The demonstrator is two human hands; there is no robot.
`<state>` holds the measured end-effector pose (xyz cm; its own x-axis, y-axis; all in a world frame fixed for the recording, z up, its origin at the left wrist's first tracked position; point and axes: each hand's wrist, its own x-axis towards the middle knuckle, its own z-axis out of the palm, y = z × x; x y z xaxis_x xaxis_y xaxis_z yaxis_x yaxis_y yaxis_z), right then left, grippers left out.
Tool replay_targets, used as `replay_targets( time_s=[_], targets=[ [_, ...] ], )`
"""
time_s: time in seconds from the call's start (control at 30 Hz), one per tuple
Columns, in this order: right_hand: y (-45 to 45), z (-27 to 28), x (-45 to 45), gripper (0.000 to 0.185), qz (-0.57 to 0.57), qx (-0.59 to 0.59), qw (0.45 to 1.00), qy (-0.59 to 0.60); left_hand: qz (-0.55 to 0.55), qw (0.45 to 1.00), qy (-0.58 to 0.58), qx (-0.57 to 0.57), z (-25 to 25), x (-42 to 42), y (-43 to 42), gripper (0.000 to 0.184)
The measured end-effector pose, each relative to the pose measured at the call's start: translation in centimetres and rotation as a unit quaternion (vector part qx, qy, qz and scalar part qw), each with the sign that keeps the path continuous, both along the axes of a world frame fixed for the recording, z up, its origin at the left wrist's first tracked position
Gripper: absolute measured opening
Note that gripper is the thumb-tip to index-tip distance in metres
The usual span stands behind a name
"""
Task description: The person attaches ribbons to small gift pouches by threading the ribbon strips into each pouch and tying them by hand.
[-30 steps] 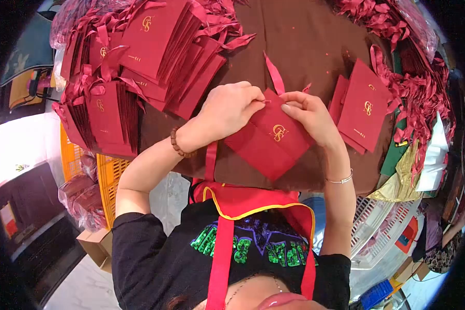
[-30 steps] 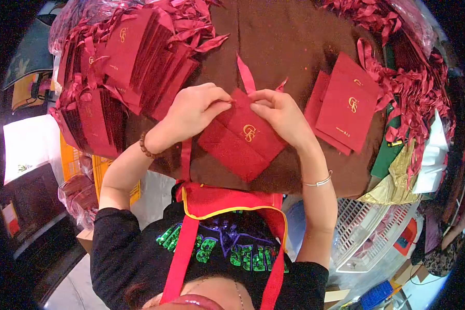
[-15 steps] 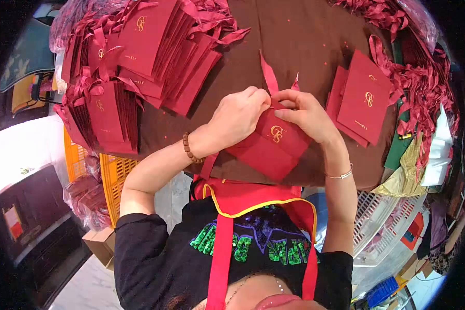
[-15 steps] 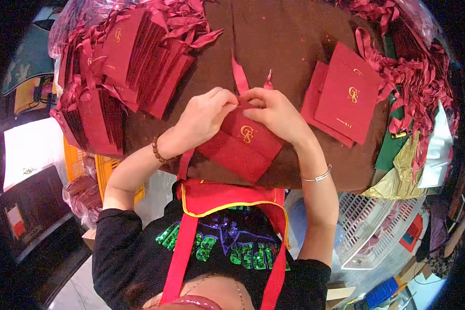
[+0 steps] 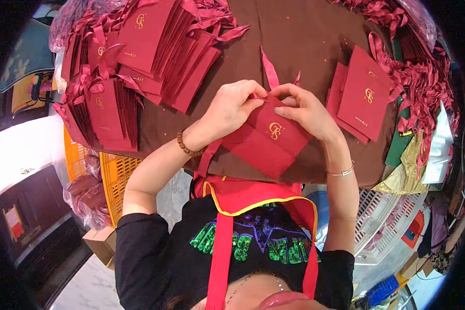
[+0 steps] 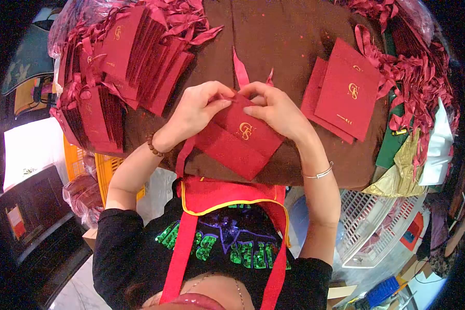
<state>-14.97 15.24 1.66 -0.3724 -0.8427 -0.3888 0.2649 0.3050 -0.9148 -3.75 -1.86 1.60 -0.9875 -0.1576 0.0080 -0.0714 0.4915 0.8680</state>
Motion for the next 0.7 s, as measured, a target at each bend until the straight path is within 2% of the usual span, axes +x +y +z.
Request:
replay_targets(
  time_s=[0.03,0.23,0.7],
  targets=[
    [0.0,0.0,0.0,0.031,-0.008,0.002,1.0,-0.005,-0.015,0.998,0.025,-0.048,-0.3,0.1,-0.1,0.013],
    [0.0,-0.1,0.1,0.028,-0.006,0.052,0.996,0.073,-0.019,0.994,0.068,-0.085,-0.9,0.2,0.3,0.008],
    [0.3,-0.9,0.3,0.028,-0.012,0.048,0.996,0.077,-0.042,0.991,0.001,-0.13,-0.5,-0.2,0.3,0.009]
  ],
)
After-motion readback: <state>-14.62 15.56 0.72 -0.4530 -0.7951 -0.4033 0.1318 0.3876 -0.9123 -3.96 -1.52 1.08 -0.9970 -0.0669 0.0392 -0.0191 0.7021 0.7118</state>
